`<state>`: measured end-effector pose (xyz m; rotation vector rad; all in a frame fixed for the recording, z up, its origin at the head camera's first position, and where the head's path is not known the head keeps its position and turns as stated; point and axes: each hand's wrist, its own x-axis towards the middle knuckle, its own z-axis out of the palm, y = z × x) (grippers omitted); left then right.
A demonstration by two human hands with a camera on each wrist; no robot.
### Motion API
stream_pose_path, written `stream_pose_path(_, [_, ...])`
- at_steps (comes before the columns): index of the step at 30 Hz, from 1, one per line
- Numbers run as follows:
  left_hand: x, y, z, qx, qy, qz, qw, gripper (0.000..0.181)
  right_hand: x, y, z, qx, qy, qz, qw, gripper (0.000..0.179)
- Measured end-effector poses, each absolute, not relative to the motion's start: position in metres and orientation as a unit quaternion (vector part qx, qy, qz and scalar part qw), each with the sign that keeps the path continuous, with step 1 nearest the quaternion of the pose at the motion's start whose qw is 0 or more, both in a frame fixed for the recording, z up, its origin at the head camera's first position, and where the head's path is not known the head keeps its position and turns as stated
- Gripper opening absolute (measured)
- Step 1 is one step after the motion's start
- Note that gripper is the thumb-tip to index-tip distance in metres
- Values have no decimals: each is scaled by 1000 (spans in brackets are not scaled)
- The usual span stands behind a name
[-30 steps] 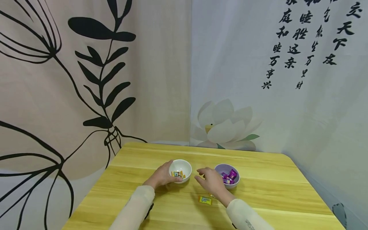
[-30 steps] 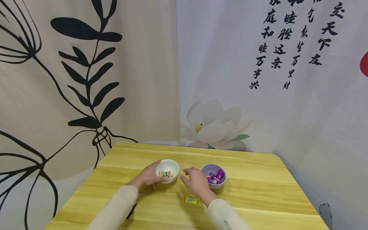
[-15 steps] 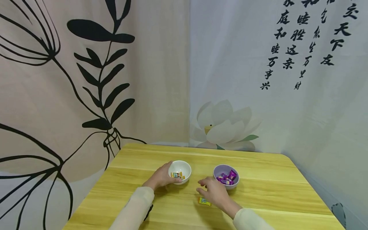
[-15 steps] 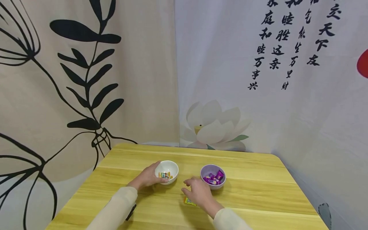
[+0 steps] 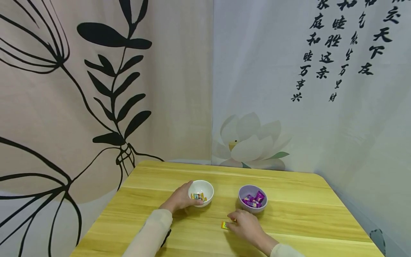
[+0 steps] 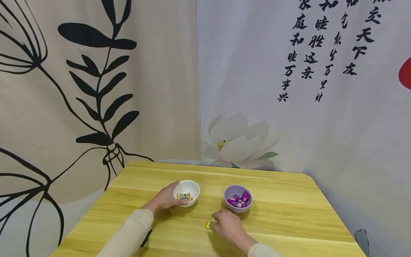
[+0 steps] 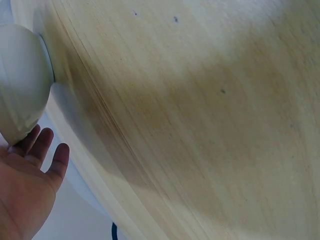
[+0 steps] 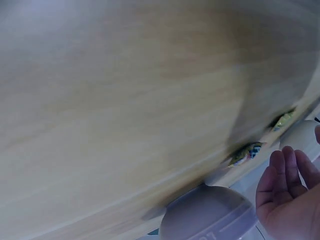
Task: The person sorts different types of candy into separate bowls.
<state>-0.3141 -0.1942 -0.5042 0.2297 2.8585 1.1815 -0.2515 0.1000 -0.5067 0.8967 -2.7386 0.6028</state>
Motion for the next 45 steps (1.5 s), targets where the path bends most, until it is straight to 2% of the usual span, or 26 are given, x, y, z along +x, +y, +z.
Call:
stream_pose_path(19, [-317,-196,-507,77,921,382,17,117,-249,107,-521,310,-928,183,92,23])
stream_pose_path(32, [-314,-195,-506,83,918,388,20,113,-251,105,-526,319,-928,147,122,27])
stream_pose_path(45, [-315,-194,-507,79,919,386,22,115,-252,105,-528,328,-927,151,101,22])
